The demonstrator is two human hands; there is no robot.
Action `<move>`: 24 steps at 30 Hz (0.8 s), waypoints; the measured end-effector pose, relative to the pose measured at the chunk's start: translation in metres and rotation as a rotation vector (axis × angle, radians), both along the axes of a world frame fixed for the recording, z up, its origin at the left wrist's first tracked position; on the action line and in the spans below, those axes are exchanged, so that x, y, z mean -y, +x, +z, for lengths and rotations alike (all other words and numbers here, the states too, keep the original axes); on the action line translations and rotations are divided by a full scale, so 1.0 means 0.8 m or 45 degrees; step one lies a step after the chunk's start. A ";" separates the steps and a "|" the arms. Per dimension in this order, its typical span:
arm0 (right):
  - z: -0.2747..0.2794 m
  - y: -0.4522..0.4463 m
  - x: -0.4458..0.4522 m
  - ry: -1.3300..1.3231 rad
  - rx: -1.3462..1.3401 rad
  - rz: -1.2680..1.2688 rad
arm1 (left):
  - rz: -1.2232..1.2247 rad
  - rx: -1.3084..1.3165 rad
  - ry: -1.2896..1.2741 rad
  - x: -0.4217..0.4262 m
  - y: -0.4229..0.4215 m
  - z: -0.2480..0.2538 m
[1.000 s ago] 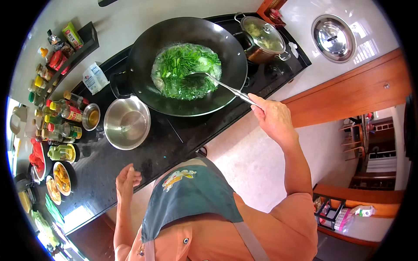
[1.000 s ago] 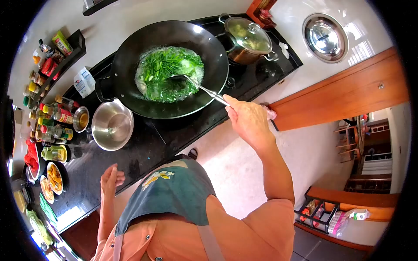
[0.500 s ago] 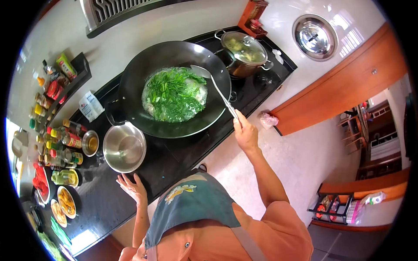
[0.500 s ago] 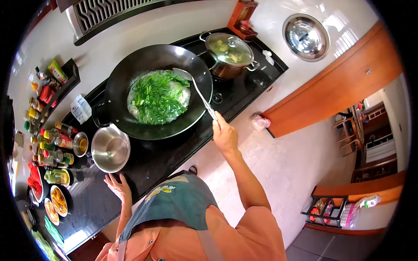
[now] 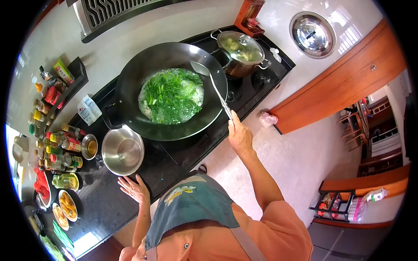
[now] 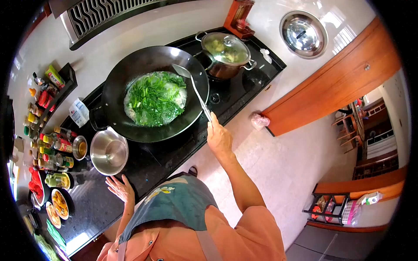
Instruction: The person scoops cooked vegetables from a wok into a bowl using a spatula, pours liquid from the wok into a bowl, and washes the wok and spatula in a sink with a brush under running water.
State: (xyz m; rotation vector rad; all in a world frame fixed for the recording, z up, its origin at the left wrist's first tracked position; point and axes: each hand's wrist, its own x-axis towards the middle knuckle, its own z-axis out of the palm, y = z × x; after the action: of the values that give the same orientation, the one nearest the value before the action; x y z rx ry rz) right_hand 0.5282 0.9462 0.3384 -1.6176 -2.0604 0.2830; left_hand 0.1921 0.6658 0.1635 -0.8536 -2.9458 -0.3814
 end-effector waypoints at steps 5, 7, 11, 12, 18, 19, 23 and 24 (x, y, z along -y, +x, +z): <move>-0.002 -0.006 -0.002 0.054 0.015 0.008 | -0.005 -0.024 0.002 0.000 -0.001 -0.001; 0.007 -0.010 -0.001 -0.057 0.104 0.012 | -0.005 -0.010 -0.002 -0.001 0.000 0.004; 0.015 -0.015 0.000 -0.115 0.121 -0.009 | 0.009 -0.038 -0.015 -0.005 -0.001 0.009; 0.016 -0.015 -0.001 -0.127 0.122 -0.009 | 0.014 -0.031 -0.015 -0.004 -0.001 0.007; 0.008 -0.014 -0.002 -0.094 0.129 0.007 | 0.035 0.015 -0.008 -0.006 -0.001 0.011; 0.007 -0.014 -0.002 -0.109 0.126 0.009 | 0.035 0.018 0.000 -0.006 -0.001 0.011; 0.006 -0.014 -0.002 -0.108 0.129 0.023 | 0.030 0.020 0.027 -0.004 -0.002 0.008; 0.005 -0.014 -0.002 -0.082 0.128 0.033 | 0.029 0.020 0.031 -0.004 -0.003 0.008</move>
State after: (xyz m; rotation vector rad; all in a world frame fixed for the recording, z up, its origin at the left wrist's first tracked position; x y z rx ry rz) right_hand 0.5170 0.9479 0.3421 -1.6755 -2.1693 0.2856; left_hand 0.1900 0.6688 0.1695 -0.8167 -2.9562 -0.4237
